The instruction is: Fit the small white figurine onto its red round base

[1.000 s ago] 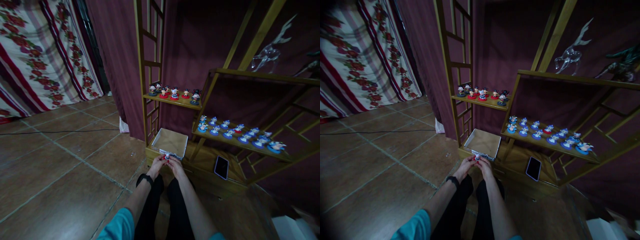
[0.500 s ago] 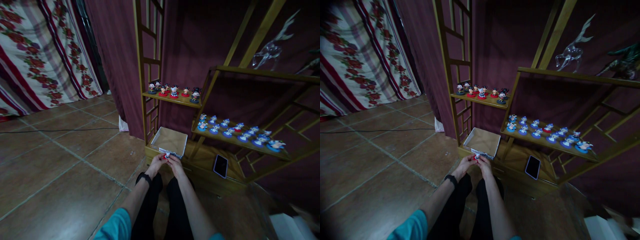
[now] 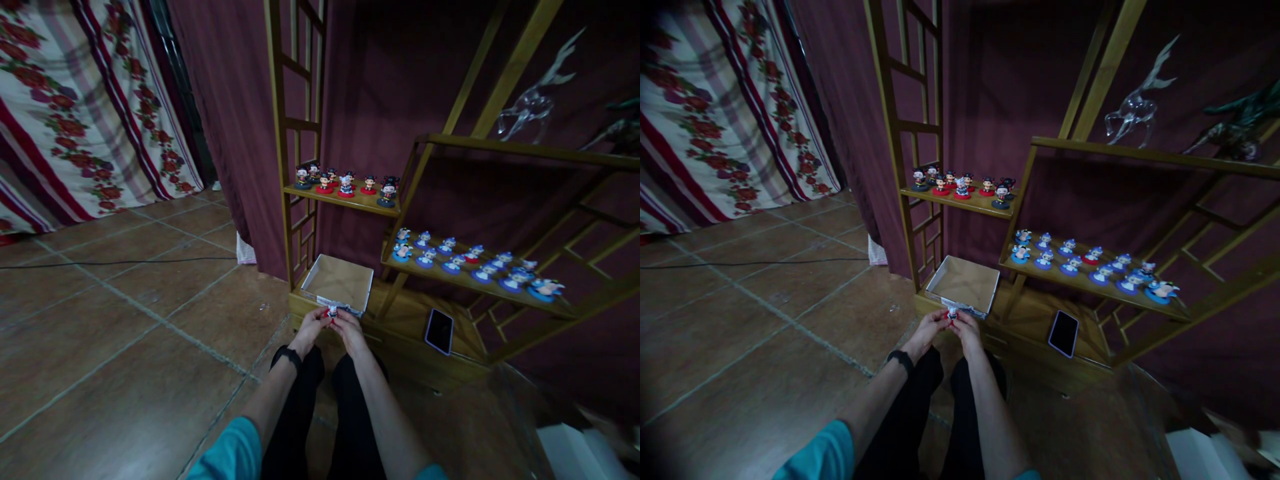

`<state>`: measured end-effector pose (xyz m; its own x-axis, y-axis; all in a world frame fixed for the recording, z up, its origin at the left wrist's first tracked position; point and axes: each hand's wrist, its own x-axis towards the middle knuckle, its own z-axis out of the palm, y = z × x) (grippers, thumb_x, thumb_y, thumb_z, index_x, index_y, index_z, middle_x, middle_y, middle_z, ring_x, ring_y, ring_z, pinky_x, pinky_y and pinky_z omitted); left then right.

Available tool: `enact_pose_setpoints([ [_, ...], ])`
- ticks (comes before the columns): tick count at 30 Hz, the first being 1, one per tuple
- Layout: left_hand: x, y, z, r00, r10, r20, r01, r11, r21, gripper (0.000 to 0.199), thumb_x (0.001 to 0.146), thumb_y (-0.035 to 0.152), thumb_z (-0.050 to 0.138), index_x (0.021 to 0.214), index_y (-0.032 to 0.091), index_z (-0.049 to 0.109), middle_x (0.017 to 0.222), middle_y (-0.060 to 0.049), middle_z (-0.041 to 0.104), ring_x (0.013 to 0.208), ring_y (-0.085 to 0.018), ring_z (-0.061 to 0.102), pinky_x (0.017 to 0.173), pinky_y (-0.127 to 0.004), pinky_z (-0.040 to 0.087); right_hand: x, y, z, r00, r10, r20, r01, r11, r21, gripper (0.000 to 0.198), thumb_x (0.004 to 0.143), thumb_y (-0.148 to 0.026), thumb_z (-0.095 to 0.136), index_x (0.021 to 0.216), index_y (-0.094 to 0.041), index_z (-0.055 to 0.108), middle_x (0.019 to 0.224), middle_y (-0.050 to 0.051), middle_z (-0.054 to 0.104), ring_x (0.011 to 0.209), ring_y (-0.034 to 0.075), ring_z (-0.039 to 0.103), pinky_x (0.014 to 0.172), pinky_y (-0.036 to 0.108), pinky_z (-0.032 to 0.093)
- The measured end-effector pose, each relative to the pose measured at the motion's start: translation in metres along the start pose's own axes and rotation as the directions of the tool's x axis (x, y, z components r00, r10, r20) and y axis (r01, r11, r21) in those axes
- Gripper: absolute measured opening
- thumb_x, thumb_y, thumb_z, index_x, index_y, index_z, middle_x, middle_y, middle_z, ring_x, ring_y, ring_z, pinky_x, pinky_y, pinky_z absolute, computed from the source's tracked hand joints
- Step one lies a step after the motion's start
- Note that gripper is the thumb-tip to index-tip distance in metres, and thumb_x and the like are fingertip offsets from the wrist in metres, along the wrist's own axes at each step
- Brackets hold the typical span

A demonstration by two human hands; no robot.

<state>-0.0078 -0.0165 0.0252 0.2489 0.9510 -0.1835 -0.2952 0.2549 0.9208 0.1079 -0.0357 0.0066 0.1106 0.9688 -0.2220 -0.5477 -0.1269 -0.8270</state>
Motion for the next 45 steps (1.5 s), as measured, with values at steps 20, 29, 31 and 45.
enact_pose_setpoints([
  [20,0.008,-0.005,-0.005,0.999,-0.028,-0.016,0.027,0.998,-0.055,0.021,0.055,0.021,0.069,0.073,0.011,0.065,0.063,-0.003,0.061,0.052,-0.008,0.050,0.054,-0.021,0.037,-0.002,-0.007,0.005,0.999,0.018,0.028,-0.018,1.000,-0.014,0.037,0.055,-0.020,0.069,0.092,-0.017,0.064,0.090,0.005,0.068,0.078,0.017,0.064,0.072,0.030,0.050],
  [29,0.008,-0.003,-0.009,0.999,-0.040,-0.017,0.038,0.997,-0.073,0.023,0.055,0.020,0.070,0.075,0.011,0.066,0.069,-0.006,0.064,0.056,-0.010,0.053,0.056,-0.022,0.039,-0.003,-0.006,0.011,1.000,0.002,0.030,-0.002,1.000,0.016,0.035,0.056,-0.018,0.068,0.091,-0.018,0.065,0.089,0.003,0.068,0.078,0.017,0.063,0.072,0.029,0.050],
  [31,0.008,-0.004,-0.010,0.999,-0.034,-0.004,0.033,0.998,-0.053,0.026,0.053,0.022,0.073,0.076,0.010,0.066,0.071,-0.006,0.064,0.057,-0.010,0.054,0.057,-0.022,0.039,-0.003,-0.006,0.010,0.999,0.009,0.036,-0.009,1.000,0.010,0.035,0.055,-0.018,0.067,0.091,-0.018,0.065,0.086,0.003,0.068,0.075,0.016,0.063,0.071,0.028,0.050],
  [45,0.007,-0.003,-0.005,0.999,0.037,0.014,-0.037,0.999,0.040,0.027,0.051,0.017,0.072,0.076,0.011,0.066,0.066,-0.003,0.064,0.055,-0.008,0.050,0.053,-0.019,0.034,0.005,0.005,-0.002,1.000,-0.014,-0.001,0.014,1.000,-0.006,0.036,0.053,-0.017,0.068,0.089,-0.019,0.064,0.087,0.003,0.067,0.075,0.015,0.062,0.068,0.027,0.050],
])
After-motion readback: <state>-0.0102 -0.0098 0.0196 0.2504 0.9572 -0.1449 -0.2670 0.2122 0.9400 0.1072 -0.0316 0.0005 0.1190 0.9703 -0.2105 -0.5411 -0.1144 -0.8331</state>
